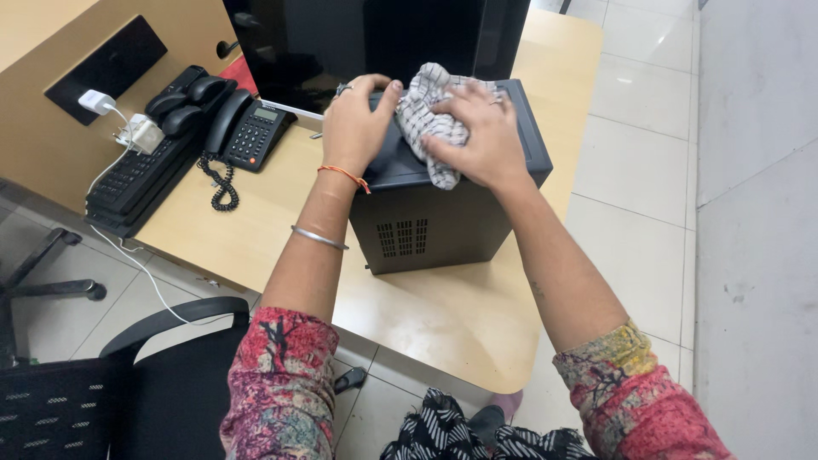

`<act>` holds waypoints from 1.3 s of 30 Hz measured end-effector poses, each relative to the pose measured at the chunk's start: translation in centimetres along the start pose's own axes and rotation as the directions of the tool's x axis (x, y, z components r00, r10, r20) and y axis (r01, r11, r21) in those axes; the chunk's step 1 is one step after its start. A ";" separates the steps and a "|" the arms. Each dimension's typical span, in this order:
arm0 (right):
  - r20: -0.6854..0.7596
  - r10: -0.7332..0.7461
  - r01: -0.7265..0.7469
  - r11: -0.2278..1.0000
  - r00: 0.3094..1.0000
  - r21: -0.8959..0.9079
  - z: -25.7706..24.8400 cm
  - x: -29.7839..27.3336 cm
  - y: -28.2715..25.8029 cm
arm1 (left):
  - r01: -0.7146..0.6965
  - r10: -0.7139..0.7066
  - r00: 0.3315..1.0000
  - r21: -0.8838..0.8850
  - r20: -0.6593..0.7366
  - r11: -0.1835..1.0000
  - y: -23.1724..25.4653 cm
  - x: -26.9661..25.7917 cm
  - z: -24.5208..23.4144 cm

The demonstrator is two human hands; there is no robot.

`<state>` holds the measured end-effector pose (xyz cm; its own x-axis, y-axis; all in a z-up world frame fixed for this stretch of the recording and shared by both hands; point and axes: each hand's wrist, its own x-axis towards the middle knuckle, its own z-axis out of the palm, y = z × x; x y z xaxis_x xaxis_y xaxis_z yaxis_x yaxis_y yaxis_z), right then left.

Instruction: The person wipes down a computer tower, several monitors, and a laptop using a cloth.

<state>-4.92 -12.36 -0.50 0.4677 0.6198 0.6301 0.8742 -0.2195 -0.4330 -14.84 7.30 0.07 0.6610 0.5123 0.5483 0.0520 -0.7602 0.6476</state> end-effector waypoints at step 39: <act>-0.156 -0.295 0.180 0.843 0.943 -0.507 7.0 -8.7 -5.2 | -0.120 0.021 0.958 0.331 0.286 0.936 -1.9 1.6 0.2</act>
<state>-14.47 -11.30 -8.23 0.2035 0.5312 0.8224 0.8869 -0.4558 0.0750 -13.74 9.47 -0.43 0.8483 0.3603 0.3880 0.2174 -0.9052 0.3653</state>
